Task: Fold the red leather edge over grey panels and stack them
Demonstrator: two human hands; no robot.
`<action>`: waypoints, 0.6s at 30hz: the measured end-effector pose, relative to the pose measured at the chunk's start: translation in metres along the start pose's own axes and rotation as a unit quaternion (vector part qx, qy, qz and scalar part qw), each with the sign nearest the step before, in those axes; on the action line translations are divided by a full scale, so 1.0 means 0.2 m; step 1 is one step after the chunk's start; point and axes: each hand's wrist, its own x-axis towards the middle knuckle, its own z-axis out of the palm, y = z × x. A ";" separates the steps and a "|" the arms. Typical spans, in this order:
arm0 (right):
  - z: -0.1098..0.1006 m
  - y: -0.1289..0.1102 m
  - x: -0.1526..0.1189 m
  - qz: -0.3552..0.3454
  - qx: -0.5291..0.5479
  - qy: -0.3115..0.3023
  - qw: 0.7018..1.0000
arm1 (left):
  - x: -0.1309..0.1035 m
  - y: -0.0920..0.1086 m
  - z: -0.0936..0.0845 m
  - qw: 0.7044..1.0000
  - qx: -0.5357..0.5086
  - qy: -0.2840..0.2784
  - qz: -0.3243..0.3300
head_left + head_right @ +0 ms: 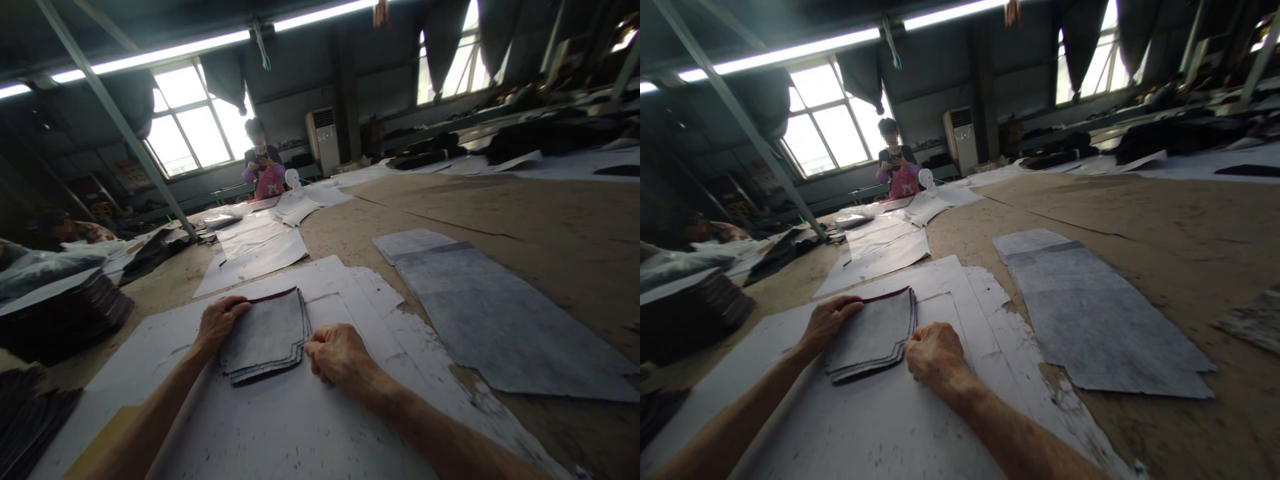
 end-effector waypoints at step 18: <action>-0.05 -0.04 -0.04 -0.133 -0.186 0.008 0.974 | -0.59 0.14 0.02 0.976 0.087 0.105 0.171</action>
